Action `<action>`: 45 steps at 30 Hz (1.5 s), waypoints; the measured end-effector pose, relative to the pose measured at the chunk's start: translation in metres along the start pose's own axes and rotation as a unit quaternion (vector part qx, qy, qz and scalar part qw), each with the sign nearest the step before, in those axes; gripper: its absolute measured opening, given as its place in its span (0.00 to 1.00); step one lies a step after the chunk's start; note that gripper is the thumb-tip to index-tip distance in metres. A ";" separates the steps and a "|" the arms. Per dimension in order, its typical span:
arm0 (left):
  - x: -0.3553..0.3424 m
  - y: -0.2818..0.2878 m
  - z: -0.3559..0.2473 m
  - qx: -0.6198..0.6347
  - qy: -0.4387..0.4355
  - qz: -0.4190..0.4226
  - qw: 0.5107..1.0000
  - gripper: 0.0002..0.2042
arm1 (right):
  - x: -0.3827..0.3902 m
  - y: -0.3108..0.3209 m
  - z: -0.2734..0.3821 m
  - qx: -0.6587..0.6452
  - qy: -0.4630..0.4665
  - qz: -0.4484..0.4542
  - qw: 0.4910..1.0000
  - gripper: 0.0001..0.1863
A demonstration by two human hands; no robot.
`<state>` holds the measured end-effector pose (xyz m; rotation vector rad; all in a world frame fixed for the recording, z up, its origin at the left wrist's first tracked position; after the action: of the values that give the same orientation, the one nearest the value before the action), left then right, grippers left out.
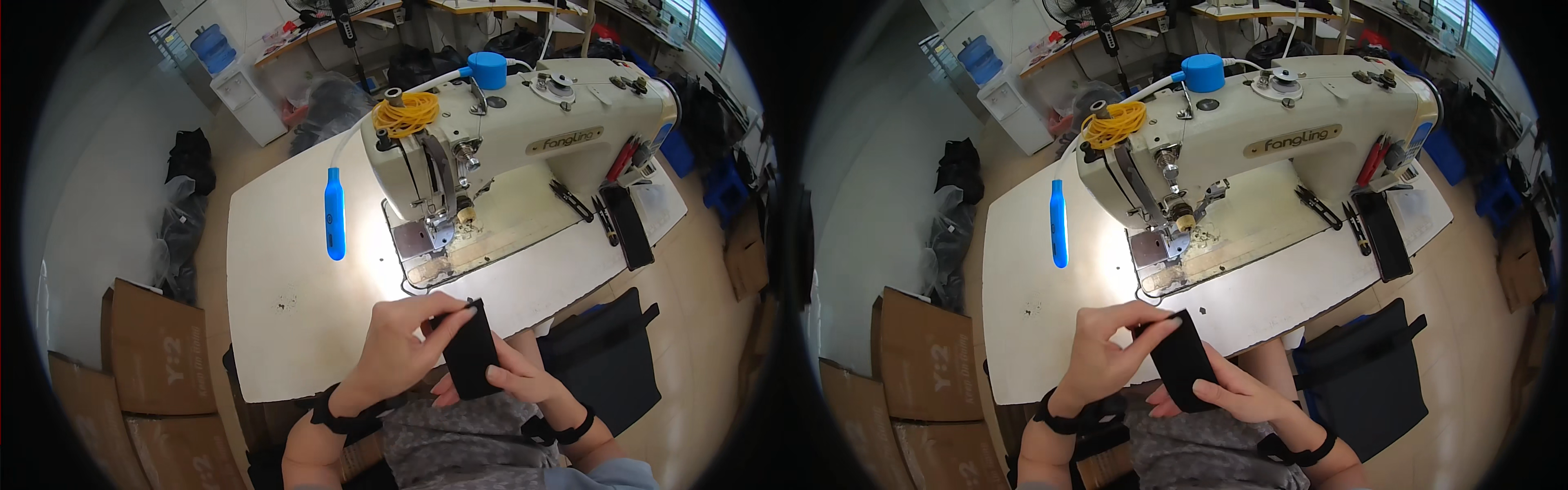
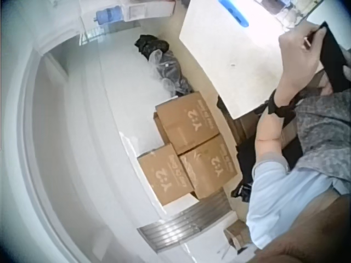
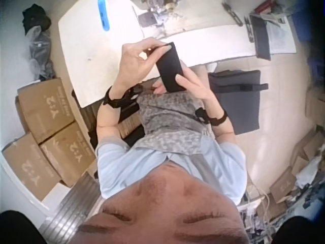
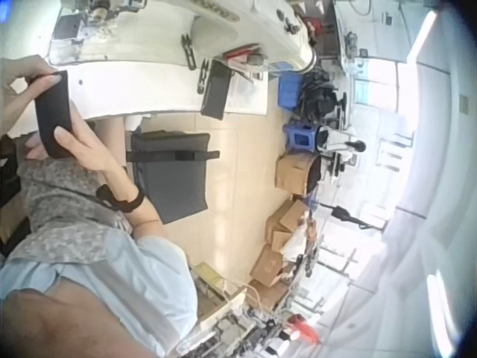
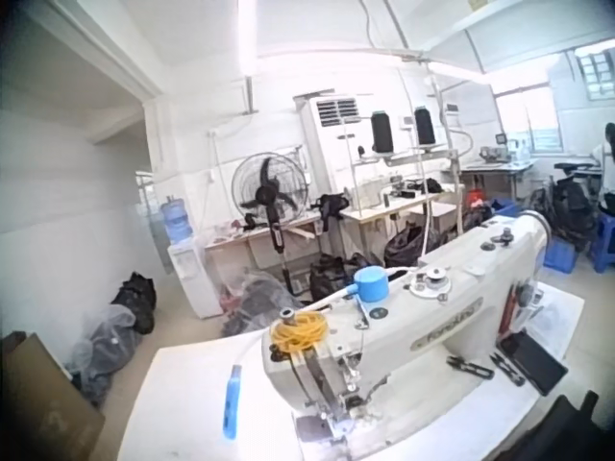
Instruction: The person sews a long black fabric strap using an industrial sewing machine. They guide the strap through the machine, stop to trim excess thread with scissors, and fold the strap ends before continuing to sew.
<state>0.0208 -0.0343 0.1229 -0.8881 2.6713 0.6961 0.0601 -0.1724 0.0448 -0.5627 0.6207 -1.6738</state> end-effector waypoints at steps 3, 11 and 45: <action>-0.024 -0.004 0.051 -0.058 0.071 0.001 0.996 0.06 | 0.003 0.008 -0.023 -0.065 -0.026 -0.062 0.996 0.34; -0.062 -0.033 0.136 -0.198 -0.001 0.046 0.979 0.05 | -0.024 0.040 -0.020 -0.032 -0.036 -0.265 0.963 0.36; -0.056 -0.012 0.173 -0.177 0.134 -0.092 0.971 0.09 | -0.061 0.049 -0.023 0.080 -0.025 -0.264 0.961 0.36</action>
<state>0.0850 0.0729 -0.0092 -1.3927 2.6831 1.0989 0.0913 -0.1181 -0.0068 -0.6911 0.3033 -2.1788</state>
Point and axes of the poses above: each hand's wrist, its own x-axis away from the middle knuckle, its own y-axis out of the back of the hand, z = x × y, the point moved 5 cm from there along -x, towards the middle knuckle, and after that the axes turned 12 degrees about -z, right-handed, at the moved point
